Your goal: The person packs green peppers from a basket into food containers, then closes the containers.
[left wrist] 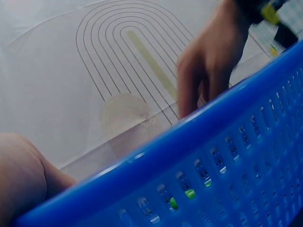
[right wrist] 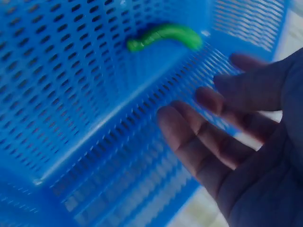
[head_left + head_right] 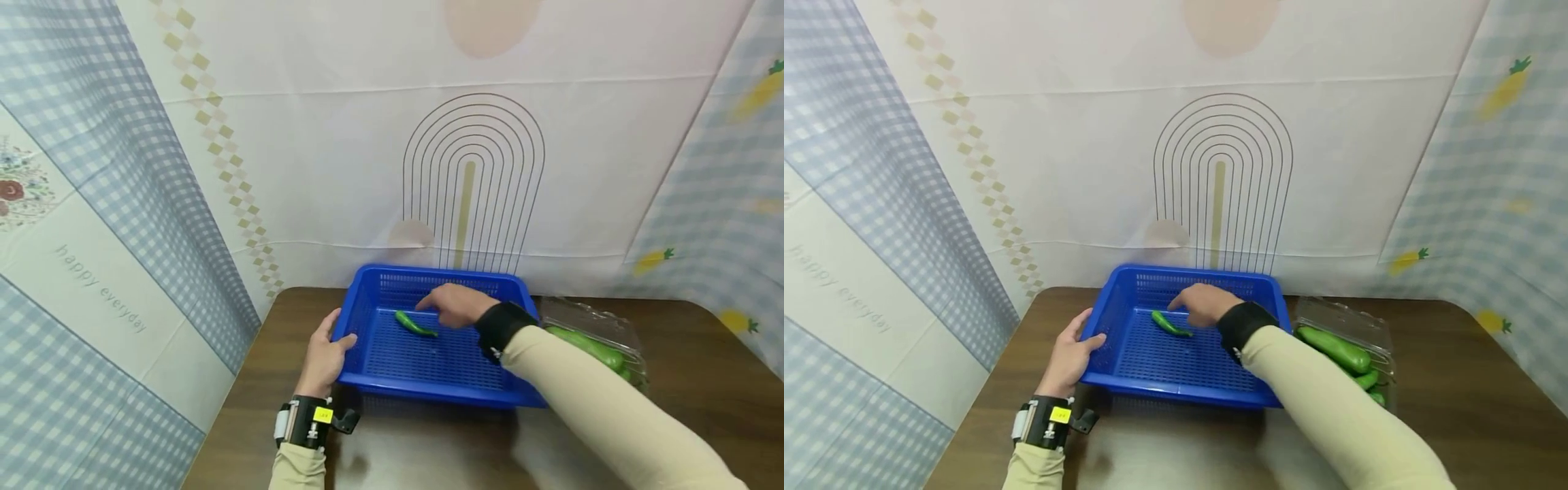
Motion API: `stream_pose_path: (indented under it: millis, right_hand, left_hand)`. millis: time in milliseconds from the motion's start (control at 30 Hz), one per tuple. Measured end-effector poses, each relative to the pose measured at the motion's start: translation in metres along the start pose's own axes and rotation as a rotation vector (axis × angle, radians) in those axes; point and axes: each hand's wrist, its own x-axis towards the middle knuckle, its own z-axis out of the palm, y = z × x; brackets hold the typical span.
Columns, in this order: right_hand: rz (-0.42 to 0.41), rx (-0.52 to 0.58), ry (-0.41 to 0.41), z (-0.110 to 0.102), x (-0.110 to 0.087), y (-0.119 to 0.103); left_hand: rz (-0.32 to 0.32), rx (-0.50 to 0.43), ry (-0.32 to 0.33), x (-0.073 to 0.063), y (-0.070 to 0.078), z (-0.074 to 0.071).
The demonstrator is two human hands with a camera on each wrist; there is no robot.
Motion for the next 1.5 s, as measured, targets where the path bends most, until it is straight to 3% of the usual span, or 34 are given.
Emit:
stream_pose_path:
  millis: [200, 400, 533, 633, 833, 1033, 1167, 1300, 1500]
  right_hand:
    - [-0.019, -0.123, -0.049, 0.031, 0.026, -0.003]
    - [-0.076, -0.245, 0.070, 0.055, 0.029, 0.015]
    - [-0.121, -0.249, 0.143, 0.062, 0.032, 0.015]
    - [-0.087, -0.201, 0.146, 0.065, 0.034, 0.011]
    - [0.058, -0.116, 0.138, 0.068, 0.024, 0.015]
    - [0.165, -0.089, 0.122, 0.057, 0.008, 0.026]
    - [0.189, -0.014, 0.135, 0.040, -0.008, 0.032]
    - [0.140, 0.031, 0.166, 0.009, -0.030, 0.033]
    - [0.062, 0.009, 0.195, -0.035, -0.066, 0.033]
  left_hand:
    - [0.010, -0.018, -0.017, -0.003, 0.000, 0.016]
    - [0.020, -0.004, -0.034, -0.006, -0.001, 0.023]
    - [0.028, 0.007, -0.029, -0.006, 0.000, 0.021]
    - [0.028, 0.006, -0.038, -0.007, 0.000, 0.020]
    - [0.031, 0.009, -0.069, -0.004, 0.001, 0.028]
    - [0.034, 0.012, -0.096, -0.002, 0.002, 0.036]
    - [0.037, 0.014, -0.107, 0.001, 0.003, 0.040]
    - [0.046, 0.010, -0.114, 0.008, 0.003, 0.040]
    - [0.040, 0.025, -0.104, 0.013, -0.002, 0.030]
